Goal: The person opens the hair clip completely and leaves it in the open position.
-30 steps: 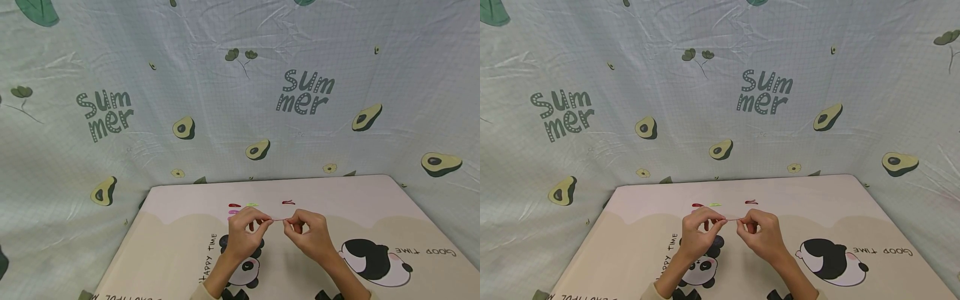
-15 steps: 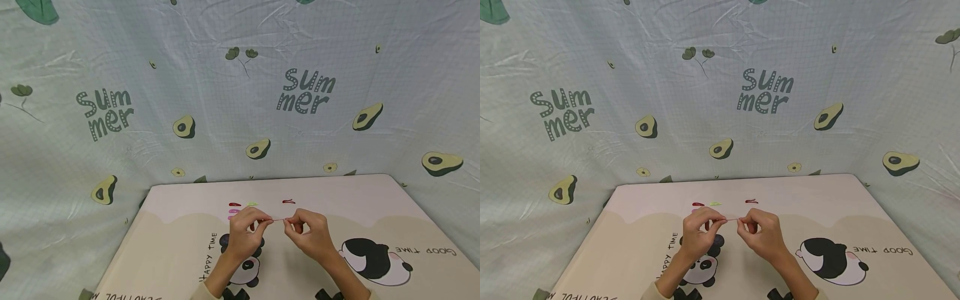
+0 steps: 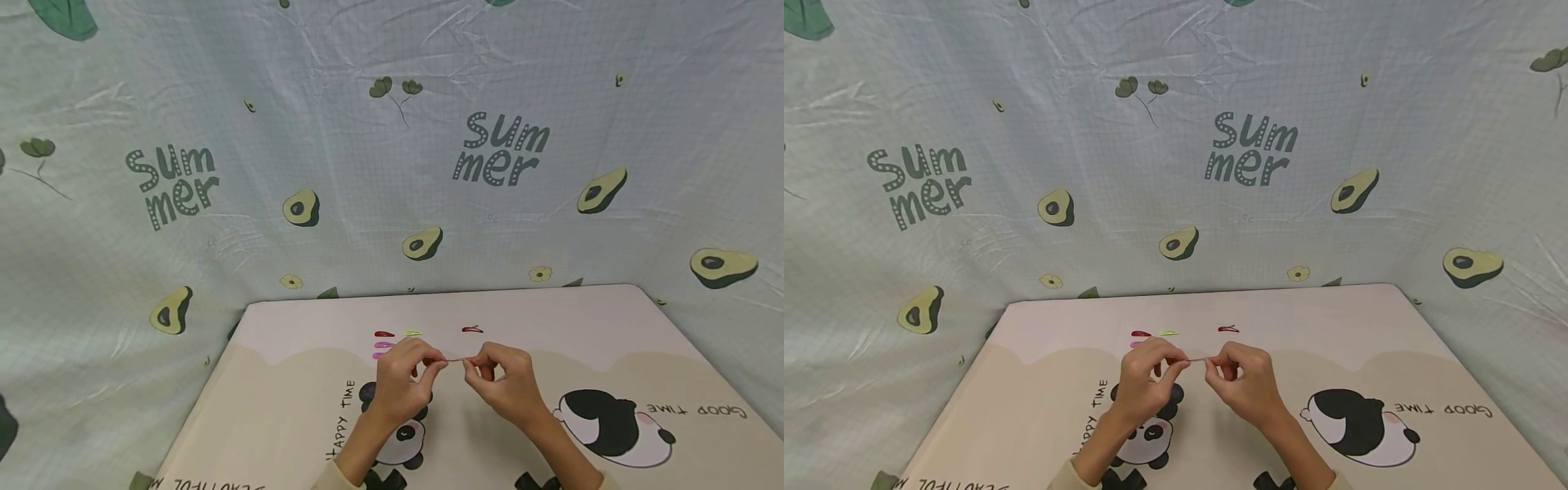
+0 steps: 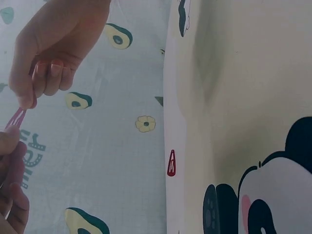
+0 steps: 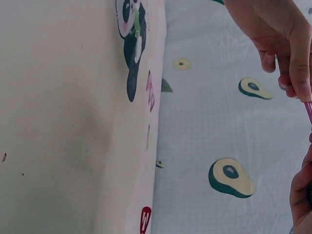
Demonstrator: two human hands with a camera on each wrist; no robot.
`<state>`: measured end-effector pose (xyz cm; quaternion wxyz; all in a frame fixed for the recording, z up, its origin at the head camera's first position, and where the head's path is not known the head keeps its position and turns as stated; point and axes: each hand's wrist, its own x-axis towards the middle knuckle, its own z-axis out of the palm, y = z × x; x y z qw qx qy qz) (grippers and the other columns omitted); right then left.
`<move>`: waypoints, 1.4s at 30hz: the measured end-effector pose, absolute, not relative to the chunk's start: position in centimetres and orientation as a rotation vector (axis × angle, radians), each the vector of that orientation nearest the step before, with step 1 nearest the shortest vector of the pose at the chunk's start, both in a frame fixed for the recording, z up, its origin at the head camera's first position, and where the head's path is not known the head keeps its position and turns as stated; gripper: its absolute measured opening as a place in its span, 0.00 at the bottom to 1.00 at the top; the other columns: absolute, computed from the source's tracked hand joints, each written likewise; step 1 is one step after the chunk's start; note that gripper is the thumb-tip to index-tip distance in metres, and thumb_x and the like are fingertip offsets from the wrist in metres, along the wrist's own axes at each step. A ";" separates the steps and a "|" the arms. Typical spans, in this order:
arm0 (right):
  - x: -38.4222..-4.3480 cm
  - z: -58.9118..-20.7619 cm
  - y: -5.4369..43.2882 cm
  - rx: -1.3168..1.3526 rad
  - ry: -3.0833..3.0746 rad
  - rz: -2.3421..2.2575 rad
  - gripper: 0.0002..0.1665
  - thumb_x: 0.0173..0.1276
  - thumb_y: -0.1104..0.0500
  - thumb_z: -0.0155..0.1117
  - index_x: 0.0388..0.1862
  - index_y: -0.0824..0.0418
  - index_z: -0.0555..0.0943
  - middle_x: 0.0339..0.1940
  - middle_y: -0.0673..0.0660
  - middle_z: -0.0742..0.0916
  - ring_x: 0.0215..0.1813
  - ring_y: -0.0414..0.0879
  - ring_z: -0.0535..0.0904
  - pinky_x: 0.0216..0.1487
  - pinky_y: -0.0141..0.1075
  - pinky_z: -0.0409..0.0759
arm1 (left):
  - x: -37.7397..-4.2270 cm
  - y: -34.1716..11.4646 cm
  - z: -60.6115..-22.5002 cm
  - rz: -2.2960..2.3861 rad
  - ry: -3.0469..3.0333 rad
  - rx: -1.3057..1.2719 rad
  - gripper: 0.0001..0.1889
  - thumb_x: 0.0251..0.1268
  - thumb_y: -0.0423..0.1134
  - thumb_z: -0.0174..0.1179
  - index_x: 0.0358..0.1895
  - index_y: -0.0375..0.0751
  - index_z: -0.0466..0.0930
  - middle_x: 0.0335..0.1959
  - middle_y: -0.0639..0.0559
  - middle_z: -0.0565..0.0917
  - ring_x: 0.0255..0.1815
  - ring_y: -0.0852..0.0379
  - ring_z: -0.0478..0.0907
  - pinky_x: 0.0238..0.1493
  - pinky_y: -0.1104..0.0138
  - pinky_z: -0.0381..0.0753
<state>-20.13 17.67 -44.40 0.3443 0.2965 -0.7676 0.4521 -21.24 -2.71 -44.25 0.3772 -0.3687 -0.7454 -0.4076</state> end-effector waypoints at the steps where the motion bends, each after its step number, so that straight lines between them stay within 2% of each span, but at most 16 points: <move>1: -20.2 -44.5 17.7 0.768 -1.991 1.180 0.20 0.48 0.76 0.74 0.21 0.53 0.79 0.13 0.45 0.74 0.19 0.34 0.67 0.25 0.22 0.67 | -21.2 -2.8 -44.2 -1.027 -1.921 -0.949 0.08 0.58 0.29 0.73 0.34 0.46 0.86 0.27 0.56 0.85 0.27 0.61 0.77 0.27 0.82 0.72; 13: -20.4 -44.6 17.6 0.778 -1.998 1.184 0.21 0.48 0.76 0.75 0.20 0.52 0.78 0.13 0.44 0.73 0.19 0.31 0.66 0.22 0.24 0.67 | -21.4 -3.4 -43.6 -0.938 -2.006 -1.002 0.07 0.57 0.31 0.74 0.32 0.48 0.87 0.28 0.59 0.87 0.31 0.63 0.79 0.30 0.85 0.69; 19: -20.5 -44.6 17.6 0.792 -1.976 1.172 0.21 0.47 0.76 0.75 0.20 0.52 0.77 0.12 0.45 0.73 0.18 0.33 0.66 0.24 0.21 0.65 | -21.4 -3.5 -43.5 -0.921 -1.969 -1.014 0.06 0.57 0.31 0.74 0.32 0.48 0.88 0.28 0.59 0.88 0.31 0.63 0.80 0.30 0.85 0.70; 34: -20.3 -44.9 17.6 0.767 -2.017 1.159 0.20 0.48 0.76 0.74 0.20 0.52 0.78 0.13 0.44 0.74 0.20 0.30 0.65 0.22 0.24 0.67 | -21.2 -3.4 -44.0 -0.971 -1.951 -0.987 0.06 0.57 0.31 0.74 0.32 0.49 0.89 0.28 0.59 0.88 0.30 0.64 0.79 0.29 0.84 0.70; 42: -20.4 -44.8 17.5 0.825 -1.947 1.165 0.22 0.46 0.77 0.74 0.20 0.52 0.76 0.13 0.45 0.73 0.19 0.32 0.66 0.24 0.20 0.65 | -21.2 -3.3 -43.9 -0.953 -1.951 -0.983 0.07 0.56 0.31 0.74 0.31 0.49 0.89 0.28 0.59 0.87 0.30 0.64 0.79 0.29 0.85 0.69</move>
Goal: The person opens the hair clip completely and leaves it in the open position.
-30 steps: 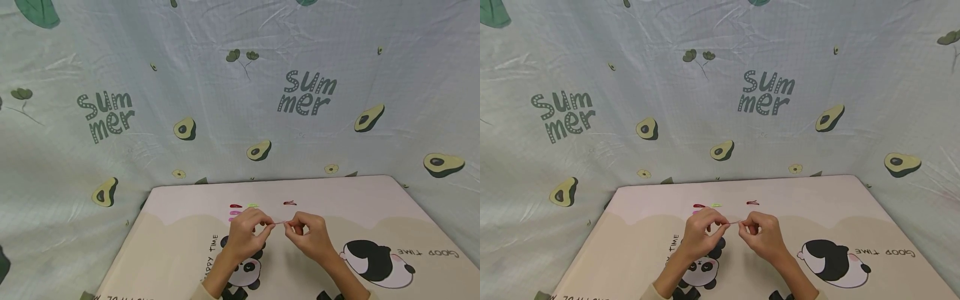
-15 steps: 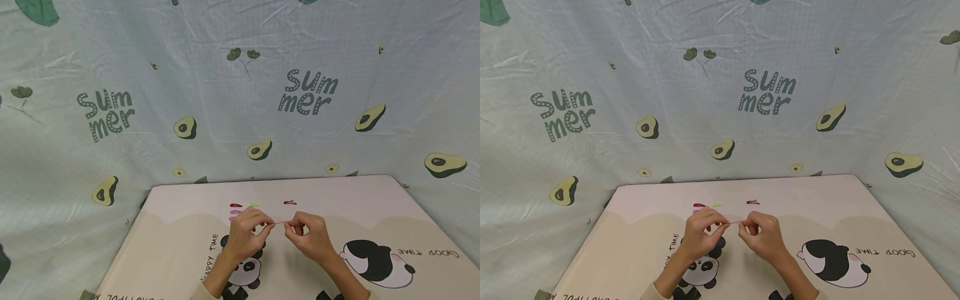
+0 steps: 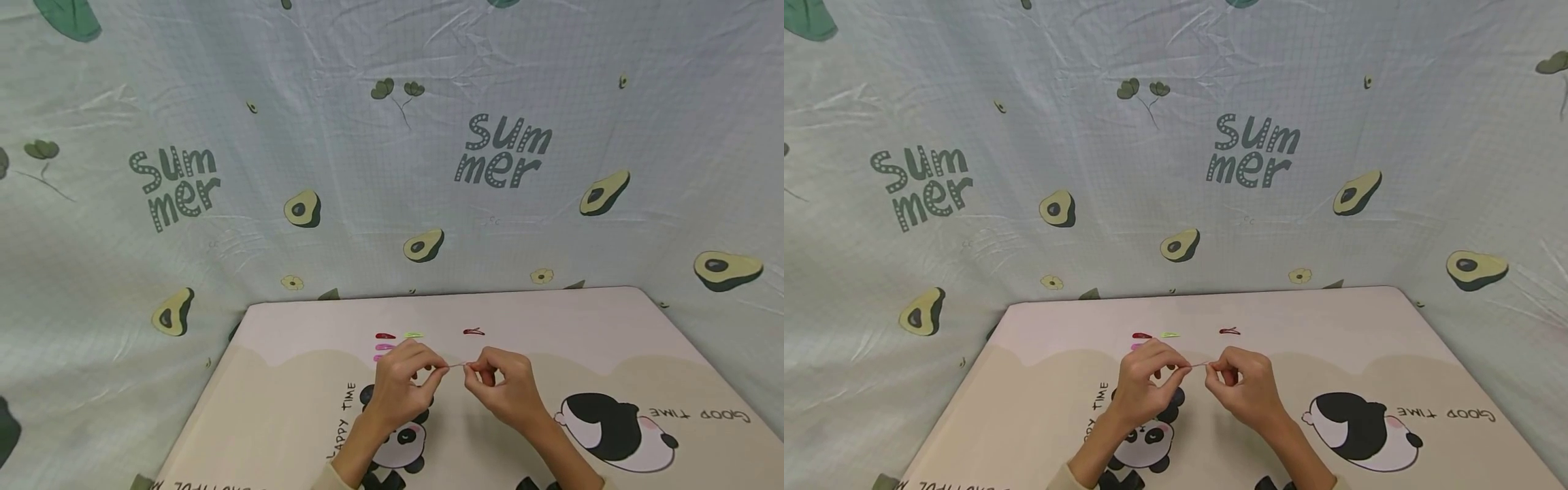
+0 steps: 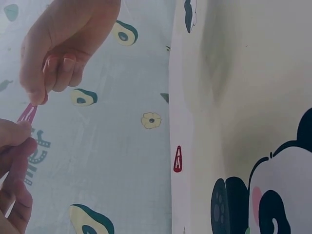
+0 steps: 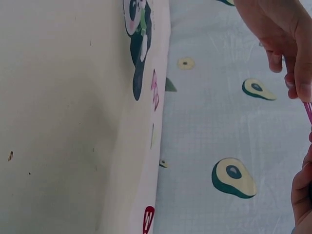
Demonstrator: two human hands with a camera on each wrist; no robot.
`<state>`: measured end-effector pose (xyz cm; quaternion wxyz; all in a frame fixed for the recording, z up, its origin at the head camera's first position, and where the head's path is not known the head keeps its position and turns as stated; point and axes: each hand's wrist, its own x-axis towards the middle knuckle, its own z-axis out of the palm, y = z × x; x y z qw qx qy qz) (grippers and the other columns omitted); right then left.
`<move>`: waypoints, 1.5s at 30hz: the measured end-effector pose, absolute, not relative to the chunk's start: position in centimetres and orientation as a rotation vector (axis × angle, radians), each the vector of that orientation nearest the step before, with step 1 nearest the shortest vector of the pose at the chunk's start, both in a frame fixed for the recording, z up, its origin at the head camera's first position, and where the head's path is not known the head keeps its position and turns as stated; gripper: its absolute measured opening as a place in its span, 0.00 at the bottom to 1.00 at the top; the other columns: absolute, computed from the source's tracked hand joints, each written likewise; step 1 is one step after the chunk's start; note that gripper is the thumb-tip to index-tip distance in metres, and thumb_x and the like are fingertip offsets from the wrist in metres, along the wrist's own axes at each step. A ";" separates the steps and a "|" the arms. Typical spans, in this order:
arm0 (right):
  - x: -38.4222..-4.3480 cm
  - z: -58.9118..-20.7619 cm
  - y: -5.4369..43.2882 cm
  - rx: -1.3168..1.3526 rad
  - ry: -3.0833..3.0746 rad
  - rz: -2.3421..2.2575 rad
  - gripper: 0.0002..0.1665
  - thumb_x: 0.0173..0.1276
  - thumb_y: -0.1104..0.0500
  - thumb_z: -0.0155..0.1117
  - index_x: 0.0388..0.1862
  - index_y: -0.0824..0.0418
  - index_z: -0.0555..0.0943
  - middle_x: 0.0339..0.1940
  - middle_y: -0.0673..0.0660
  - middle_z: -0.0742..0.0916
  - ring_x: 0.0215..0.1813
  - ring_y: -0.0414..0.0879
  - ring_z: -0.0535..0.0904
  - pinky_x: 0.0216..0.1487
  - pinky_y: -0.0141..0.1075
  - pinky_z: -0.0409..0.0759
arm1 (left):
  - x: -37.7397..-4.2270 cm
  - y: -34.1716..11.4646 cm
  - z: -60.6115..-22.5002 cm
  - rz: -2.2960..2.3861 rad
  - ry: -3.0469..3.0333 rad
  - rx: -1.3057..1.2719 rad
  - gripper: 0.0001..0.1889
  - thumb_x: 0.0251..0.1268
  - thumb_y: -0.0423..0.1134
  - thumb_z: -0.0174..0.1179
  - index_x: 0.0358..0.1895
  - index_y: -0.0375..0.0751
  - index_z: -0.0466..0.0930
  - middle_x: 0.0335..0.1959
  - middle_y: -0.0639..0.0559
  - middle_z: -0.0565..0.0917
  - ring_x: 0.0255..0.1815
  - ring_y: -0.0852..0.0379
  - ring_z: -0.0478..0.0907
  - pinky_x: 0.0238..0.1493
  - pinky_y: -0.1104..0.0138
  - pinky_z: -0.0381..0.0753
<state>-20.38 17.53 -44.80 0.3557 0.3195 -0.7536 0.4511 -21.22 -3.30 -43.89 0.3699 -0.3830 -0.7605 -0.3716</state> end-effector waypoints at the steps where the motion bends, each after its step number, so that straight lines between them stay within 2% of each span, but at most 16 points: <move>1: -20.4 -44.8 17.5 0.827 -1.944 1.167 0.22 0.46 0.77 0.74 0.20 0.52 0.76 0.13 0.45 0.73 0.19 0.32 0.66 0.24 0.20 0.65 | -21.2 -3.3 -43.9 -0.952 -1.952 -0.983 0.07 0.56 0.31 0.74 0.30 0.49 0.88 0.28 0.59 0.87 0.30 0.64 0.80 0.30 0.85 0.69; 21: -20.2 -44.9 17.4 0.793 -1.982 1.179 0.21 0.47 0.77 0.73 0.20 0.52 0.77 0.13 0.45 0.73 0.20 0.31 0.65 0.25 0.21 0.66 | -21.1 -3.2 -44.0 -0.943 -1.927 -0.973 0.07 0.56 0.30 0.74 0.32 0.48 0.89 0.29 0.59 0.88 0.30 0.63 0.78 0.30 0.85 0.69; 32: -20.4 -44.8 17.5 0.838 -1.924 1.164 0.20 0.46 0.76 0.74 0.20 0.53 0.77 0.13 0.46 0.74 0.18 0.35 0.67 0.25 0.20 0.66 | -21.2 -3.2 -43.9 -0.939 -1.906 -0.968 0.07 0.56 0.29 0.74 0.31 0.48 0.89 0.28 0.58 0.88 0.29 0.62 0.78 0.30 0.85 0.69; 45: -20.5 -44.8 17.3 0.820 -1.925 1.153 0.21 0.47 0.76 0.73 0.19 0.53 0.76 0.12 0.46 0.73 0.19 0.33 0.66 0.25 0.20 0.66 | -21.2 -2.9 -43.9 -0.917 -1.875 -0.944 0.08 0.55 0.28 0.74 0.31 0.46 0.88 0.27 0.58 0.87 0.27 0.62 0.76 0.29 0.85 0.69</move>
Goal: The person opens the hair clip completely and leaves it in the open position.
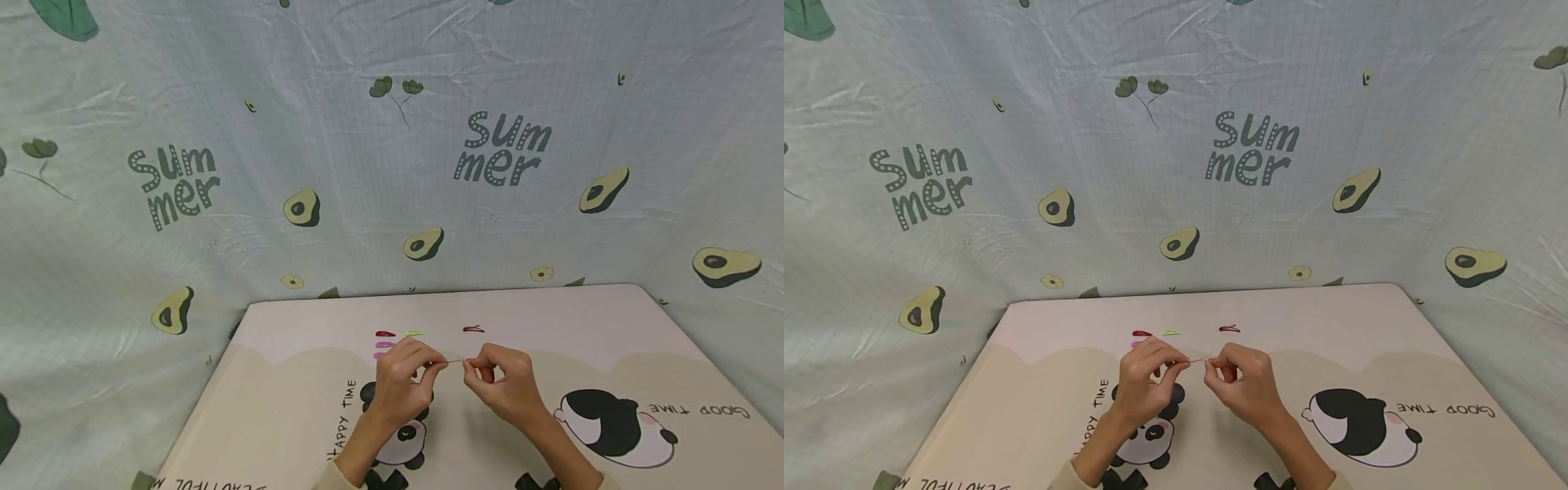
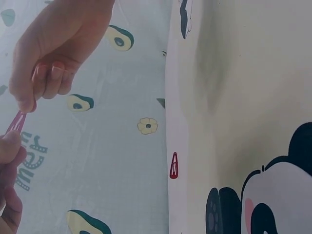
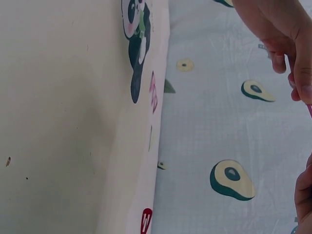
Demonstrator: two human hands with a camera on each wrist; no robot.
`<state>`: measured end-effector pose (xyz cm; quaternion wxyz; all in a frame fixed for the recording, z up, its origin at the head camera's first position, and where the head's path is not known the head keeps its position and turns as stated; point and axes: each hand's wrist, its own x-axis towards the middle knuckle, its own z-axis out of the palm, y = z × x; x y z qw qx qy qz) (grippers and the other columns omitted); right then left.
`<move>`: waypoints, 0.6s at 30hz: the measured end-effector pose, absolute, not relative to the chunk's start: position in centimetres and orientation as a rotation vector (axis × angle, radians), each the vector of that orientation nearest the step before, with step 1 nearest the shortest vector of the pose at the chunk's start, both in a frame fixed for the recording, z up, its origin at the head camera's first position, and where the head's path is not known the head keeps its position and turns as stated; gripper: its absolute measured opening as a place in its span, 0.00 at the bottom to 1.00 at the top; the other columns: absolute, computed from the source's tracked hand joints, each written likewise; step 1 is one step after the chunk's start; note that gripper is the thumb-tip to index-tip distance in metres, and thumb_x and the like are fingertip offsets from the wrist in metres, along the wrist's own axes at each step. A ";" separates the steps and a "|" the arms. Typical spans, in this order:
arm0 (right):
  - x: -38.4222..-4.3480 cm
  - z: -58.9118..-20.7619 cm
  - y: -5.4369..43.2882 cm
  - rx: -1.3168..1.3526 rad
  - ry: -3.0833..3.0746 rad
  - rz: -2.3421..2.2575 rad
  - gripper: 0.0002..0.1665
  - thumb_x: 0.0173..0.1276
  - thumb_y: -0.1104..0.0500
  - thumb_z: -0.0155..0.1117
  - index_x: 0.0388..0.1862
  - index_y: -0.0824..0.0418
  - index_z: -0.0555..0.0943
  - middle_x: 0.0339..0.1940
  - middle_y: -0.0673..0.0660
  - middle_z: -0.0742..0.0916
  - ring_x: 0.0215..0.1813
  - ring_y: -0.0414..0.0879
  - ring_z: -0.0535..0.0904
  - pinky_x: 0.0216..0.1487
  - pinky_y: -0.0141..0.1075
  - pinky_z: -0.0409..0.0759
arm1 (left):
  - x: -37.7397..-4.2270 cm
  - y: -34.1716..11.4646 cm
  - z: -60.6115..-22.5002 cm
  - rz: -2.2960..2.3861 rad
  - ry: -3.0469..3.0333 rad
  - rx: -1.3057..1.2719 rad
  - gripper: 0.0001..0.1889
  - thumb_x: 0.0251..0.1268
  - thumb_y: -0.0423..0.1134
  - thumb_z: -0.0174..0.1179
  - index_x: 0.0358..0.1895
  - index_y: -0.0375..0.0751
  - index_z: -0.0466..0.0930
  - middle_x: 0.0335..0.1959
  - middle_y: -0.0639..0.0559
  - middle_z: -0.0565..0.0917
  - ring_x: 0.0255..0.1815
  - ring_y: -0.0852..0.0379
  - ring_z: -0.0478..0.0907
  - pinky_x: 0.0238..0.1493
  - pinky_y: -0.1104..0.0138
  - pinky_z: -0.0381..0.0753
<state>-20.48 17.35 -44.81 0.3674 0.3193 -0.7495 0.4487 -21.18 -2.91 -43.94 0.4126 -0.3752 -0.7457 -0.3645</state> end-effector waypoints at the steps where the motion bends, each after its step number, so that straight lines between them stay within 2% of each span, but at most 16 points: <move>1: -20.5 -44.8 17.3 0.819 -1.926 1.152 0.21 0.47 0.76 0.73 0.19 0.53 0.76 0.12 0.46 0.73 0.19 0.33 0.66 0.25 0.20 0.65 | -21.2 -2.9 -43.9 -0.915 -1.875 -0.941 0.08 0.55 0.28 0.74 0.31 0.46 0.88 0.27 0.58 0.87 0.26 0.62 0.76 0.29 0.85 0.69; 18: -20.3 -44.7 17.2 0.807 -1.919 1.148 0.20 0.47 0.76 0.74 0.20 0.53 0.77 0.12 0.47 0.73 0.20 0.33 0.65 0.26 0.20 0.65 | -21.2 -2.7 -44.2 -0.867 -1.848 -0.911 0.08 0.54 0.28 0.74 0.31 0.45 0.89 0.26 0.58 0.87 0.27 0.62 0.77 0.29 0.83 0.68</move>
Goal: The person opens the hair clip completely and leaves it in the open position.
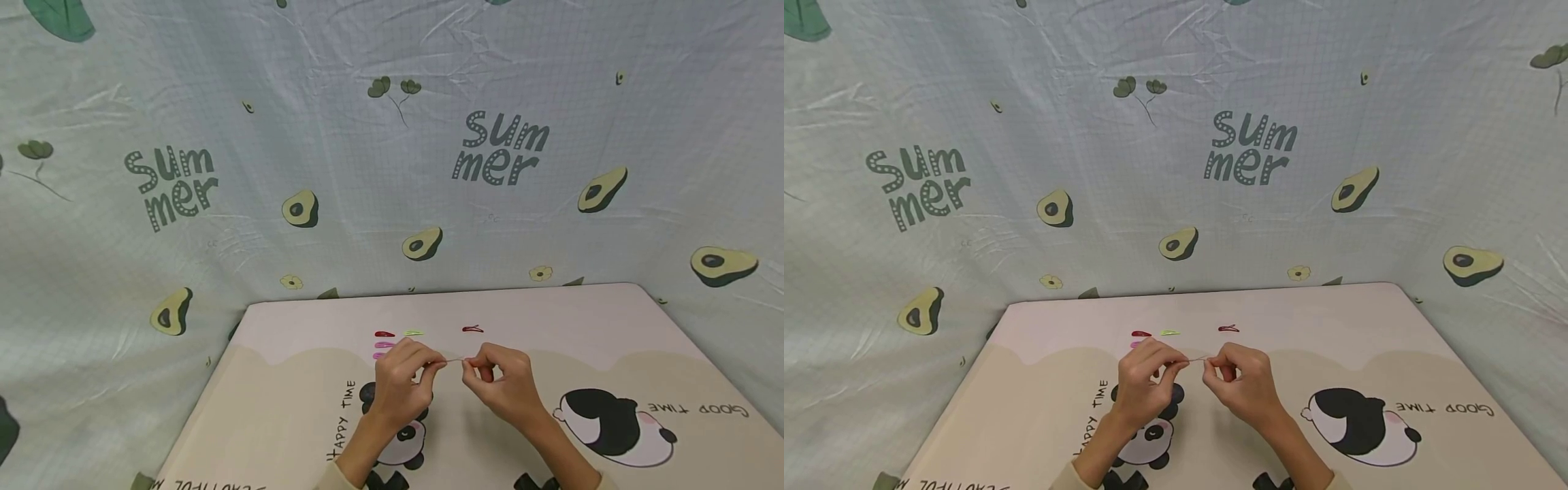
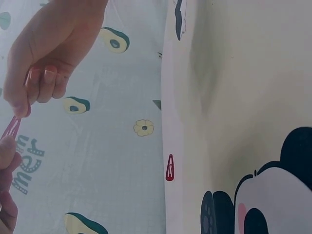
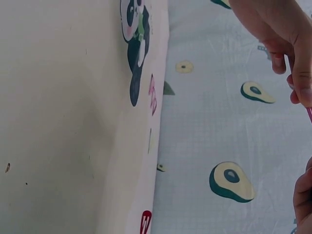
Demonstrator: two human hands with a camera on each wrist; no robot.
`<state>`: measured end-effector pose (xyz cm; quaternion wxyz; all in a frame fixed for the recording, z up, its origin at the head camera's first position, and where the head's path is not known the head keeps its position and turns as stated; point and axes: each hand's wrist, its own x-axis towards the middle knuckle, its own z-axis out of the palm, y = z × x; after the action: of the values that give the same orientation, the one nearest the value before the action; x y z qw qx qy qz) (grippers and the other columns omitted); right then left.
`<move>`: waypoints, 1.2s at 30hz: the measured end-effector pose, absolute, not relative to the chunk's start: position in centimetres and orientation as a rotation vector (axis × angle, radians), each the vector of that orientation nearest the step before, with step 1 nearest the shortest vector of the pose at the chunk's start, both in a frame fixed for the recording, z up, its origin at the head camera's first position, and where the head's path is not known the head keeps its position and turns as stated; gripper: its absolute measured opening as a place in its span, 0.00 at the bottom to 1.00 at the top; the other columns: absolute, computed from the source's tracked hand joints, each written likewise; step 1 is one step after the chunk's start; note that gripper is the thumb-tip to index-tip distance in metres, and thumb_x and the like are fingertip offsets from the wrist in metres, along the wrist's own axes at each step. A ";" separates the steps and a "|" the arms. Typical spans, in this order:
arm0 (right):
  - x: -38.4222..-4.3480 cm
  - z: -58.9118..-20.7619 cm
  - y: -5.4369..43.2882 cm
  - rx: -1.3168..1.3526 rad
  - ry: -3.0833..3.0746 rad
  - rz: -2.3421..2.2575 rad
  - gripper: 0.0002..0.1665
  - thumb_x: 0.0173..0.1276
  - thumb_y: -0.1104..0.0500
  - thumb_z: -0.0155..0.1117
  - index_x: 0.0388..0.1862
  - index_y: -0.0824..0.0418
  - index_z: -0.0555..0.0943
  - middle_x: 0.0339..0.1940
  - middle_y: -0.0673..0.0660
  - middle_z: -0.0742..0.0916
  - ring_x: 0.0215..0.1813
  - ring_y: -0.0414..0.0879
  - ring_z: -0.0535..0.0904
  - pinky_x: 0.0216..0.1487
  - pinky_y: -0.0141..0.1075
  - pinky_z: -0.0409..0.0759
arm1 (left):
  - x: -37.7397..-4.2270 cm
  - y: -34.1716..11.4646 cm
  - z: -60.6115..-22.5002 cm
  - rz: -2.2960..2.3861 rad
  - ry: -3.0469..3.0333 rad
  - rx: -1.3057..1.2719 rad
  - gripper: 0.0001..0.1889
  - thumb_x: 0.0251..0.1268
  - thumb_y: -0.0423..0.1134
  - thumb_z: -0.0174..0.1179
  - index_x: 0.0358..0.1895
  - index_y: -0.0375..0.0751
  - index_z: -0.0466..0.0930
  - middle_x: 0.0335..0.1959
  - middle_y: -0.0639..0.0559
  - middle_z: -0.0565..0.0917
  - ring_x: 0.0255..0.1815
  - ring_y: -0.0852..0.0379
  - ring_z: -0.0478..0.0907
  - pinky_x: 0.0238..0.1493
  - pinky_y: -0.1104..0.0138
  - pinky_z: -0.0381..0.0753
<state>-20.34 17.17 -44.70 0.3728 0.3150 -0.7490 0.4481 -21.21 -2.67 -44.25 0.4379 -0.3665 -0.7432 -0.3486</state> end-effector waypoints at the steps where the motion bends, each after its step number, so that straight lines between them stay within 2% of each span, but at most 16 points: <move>1: -20.4 -44.7 17.1 0.809 -1.914 1.147 0.20 0.46 0.76 0.74 0.20 0.54 0.77 0.12 0.47 0.73 0.20 0.33 0.65 0.25 0.21 0.65 | -21.2 -2.7 -44.3 -0.869 -1.846 -0.908 0.07 0.54 0.28 0.74 0.31 0.45 0.89 0.26 0.58 0.87 0.27 0.62 0.77 0.29 0.83 0.69; 23: -20.3 -44.9 17.2 0.823 -1.945 1.171 0.21 0.46 0.77 0.74 0.20 0.53 0.77 0.13 0.45 0.74 0.20 0.32 0.65 0.21 0.23 0.65 | -21.2 -2.8 -44.1 -0.885 -1.862 -0.898 0.08 0.53 0.27 0.74 0.31 0.46 0.88 0.25 0.58 0.86 0.26 0.62 0.75 0.28 0.85 0.67; 32: -20.5 -44.8 17.5 0.827 -1.999 1.207 0.21 0.47 0.77 0.76 0.22 0.53 0.80 0.14 0.45 0.75 0.21 0.29 0.67 0.21 0.23 0.69 | -21.3 -3.1 -44.2 -0.903 -1.892 -0.895 0.08 0.54 0.29 0.75 0.31 0.47 0.89 0.25 0.59 0.87 0.25 0.62 0.76 0.27 0.85 0.66; 36: -21.0 -45.3 17.8 0.835 -1.995 1.210 0.19 0.46 0.78 0.77 0.26 0.56 0.83 0.15 0.46 0.75 0.20 0.30 0.68 0.21 0.24 0.70 | -21.4 -3.2 -44.2 -0.915 -1.911 -0.904 0.07 0.55 0.30 0.75 0.31 0.47 0.89 0.25 0.59 0.86 0.25 0.63 0.76 0.27 0.85 0.67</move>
<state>-20.98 17.82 -45.29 0.3257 0.3184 -0.7611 0.4618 -21.37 -3.20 -44.21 0.4068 -0.3583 -0.7579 -0.3628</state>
